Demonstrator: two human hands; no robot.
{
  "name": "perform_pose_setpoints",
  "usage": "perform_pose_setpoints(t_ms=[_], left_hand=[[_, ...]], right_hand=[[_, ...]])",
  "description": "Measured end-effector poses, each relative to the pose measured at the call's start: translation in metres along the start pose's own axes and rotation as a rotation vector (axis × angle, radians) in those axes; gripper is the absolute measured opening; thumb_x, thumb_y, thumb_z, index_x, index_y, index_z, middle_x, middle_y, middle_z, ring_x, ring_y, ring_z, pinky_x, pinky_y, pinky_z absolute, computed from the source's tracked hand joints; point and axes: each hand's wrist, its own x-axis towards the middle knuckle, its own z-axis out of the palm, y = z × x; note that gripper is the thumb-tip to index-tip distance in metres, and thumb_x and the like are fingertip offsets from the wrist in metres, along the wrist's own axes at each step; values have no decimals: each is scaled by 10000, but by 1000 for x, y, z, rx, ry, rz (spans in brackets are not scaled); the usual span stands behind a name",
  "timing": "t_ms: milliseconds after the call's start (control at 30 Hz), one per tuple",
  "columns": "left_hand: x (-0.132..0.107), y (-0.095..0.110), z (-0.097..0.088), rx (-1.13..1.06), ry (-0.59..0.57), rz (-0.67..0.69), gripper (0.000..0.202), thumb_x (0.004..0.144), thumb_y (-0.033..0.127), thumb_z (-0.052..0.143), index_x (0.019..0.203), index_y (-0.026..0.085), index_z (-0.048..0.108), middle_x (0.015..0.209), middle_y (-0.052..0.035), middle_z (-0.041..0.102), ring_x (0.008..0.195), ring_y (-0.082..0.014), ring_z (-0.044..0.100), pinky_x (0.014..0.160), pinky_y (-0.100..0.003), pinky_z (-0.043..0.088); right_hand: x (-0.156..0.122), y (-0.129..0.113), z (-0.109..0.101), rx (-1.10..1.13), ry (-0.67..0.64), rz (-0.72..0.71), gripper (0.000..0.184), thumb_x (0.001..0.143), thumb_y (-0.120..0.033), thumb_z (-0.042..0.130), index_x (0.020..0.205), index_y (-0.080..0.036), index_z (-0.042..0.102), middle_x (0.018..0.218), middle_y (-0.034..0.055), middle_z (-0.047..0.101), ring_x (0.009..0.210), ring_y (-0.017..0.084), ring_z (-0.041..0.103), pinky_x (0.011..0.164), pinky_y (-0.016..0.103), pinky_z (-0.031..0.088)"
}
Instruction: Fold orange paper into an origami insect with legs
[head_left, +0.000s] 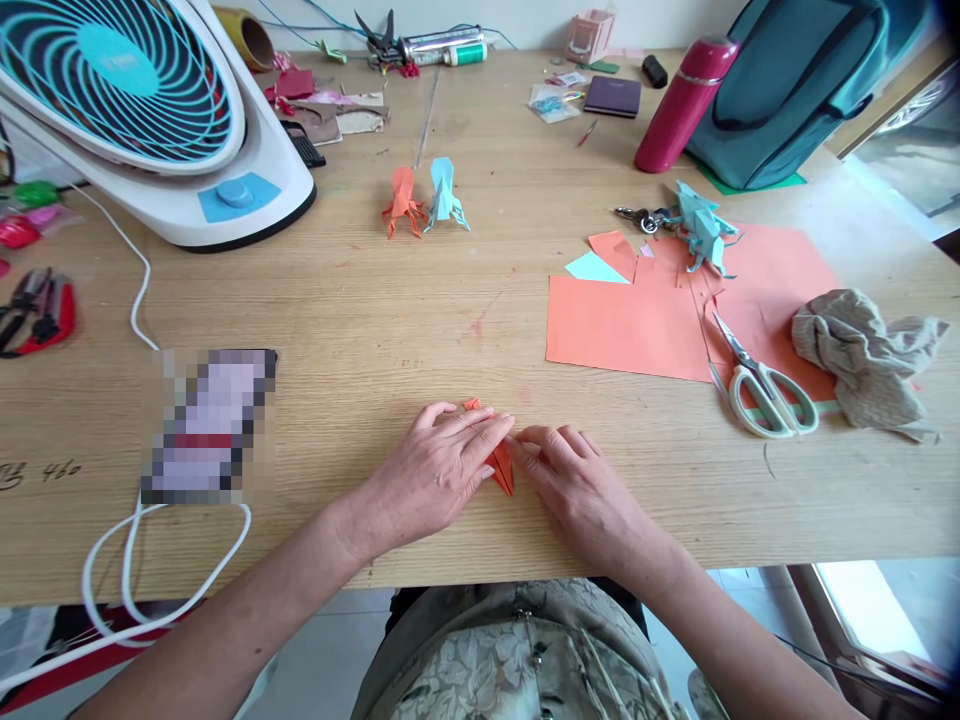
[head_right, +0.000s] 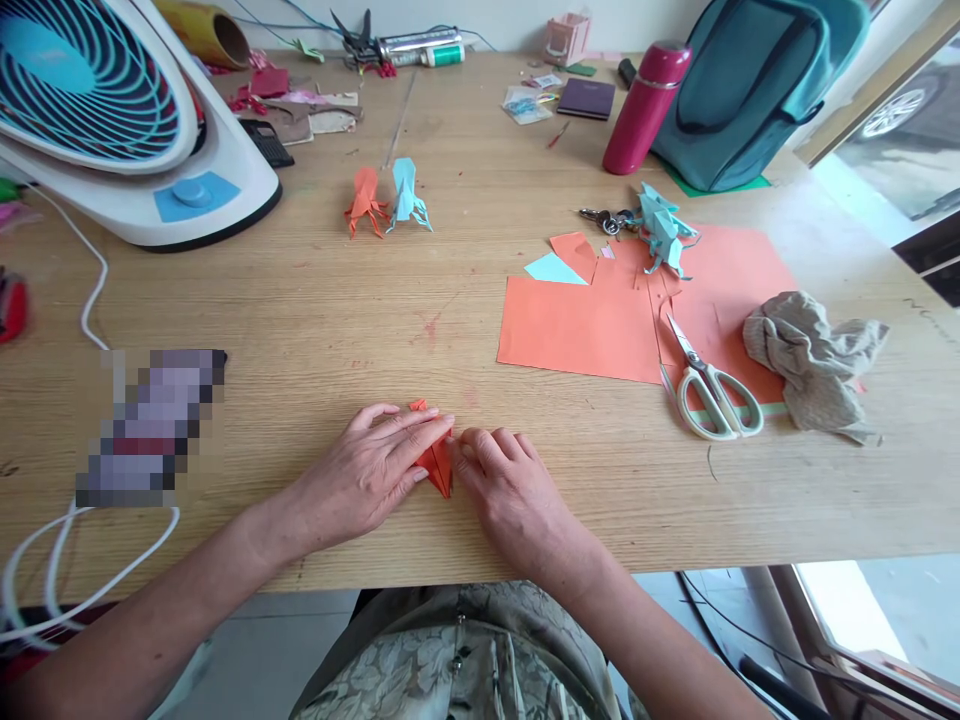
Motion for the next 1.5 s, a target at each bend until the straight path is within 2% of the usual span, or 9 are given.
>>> perform_pose_setpoints(t_ms=[200, 467, 667, 833, 1033, 1233, 1333, 1500], left_hand=[[-2, -2, 2, 16, 9, 21, 407, 1041, 169, 484, 1439, 90, 450, 1423, -149, 634, 1352, -249, 557, 1061, -444, 368], [-3, -3, 4, 27, 47, 59, 321, 1063, 192, 456, 1354, 123, 572, 1445, -107, 629, 1352, -251, 565, 1069, -450, 362], [-3, -4, 7, 23, 65, 62, 309, 1062, 194, 461, 1328, 128, 605, 1430, -99, 642, 1344, -255, 573, 1068, -455, 359], [-3, -4, 6, 8, 55, 59, 316, 1059, 200, 466, 1337, 137, 601, 1434, -98, 639, 1345, -257, 569, 1073, -456, 348], [-4, -5, 7, 0, 58, 61, 322, 1052, 204, 491, 1353, 140, 584, 1432, -89, 641, 1350, -248, 544, 1109, -471, 317], [-3, -3, 4, 32, 42, 1, 306, 988, 249, 617, 1284, 171, 638, 1299, -97, 682, 1224, -278, 565, 1046, -461, 395], [-3, -2, 4, 70, 62, 20, 233, 1016, 250, 567, 1214, 163, 655, 1221, -90, 698, 1154, -253, 585, 1052, -473, 391], [-5, 1, 8, 139, 101, 52, 210, 1014, 214, 549, 1188, 186, 665, 1201, -94, 686, 1173, -257, 572, 1082, -511, 371]], right_hand=[[-8, 4, -5, -44, -6, -91, 500, 950, -78, 495, 1445, -149, 517, 1236, 149, 614, 962, 276, 529, 838, 424, 476], [-13, 2, -14, -107, -123, -155, 421, 978, -92, 446, 1378, -129, 572, 1323, 150, 615, 1003, 277, 548, 831, 432, 503], [-18, -1, -19, -97, -75, -245, 422, 1022, -119, 413, 1426, -96, 536, 1366, 161, 610, 1092, 295, 570, 863, 452, 526], [-21, -1, -23, -60, -96, -276, 434, 1012, -106, 423, 1432, -50, 517, 1412, 180, 588, 1124, 301, 565, 875, 463, 542], [-16, 3, -23, 6, -83, -216, 398, 1013, -83, 400, 1379, -62, 555, 1351, 182, 623, 1048, 272, 586, 862, 448, 556], [-2, 6, -17, 23, -32, -73, 475, 975, -51, 433, 1435, -132, 515, 1266, 165, 639, 1009, 283, 587, 863, 463, 569], [5, 7, -15, 27, -43, -36, 520, 956, -43, 458, 1466, -141, 481, 1225, 165, 627, 1010, 290, 582, 858, 476, 576], [13, 10, -14, 53, -90, -21, 576, 930, -4, 464, 1475, -192, 458, 1201, 144, 581, 1021, 269, 569, 872, 428, 572]])
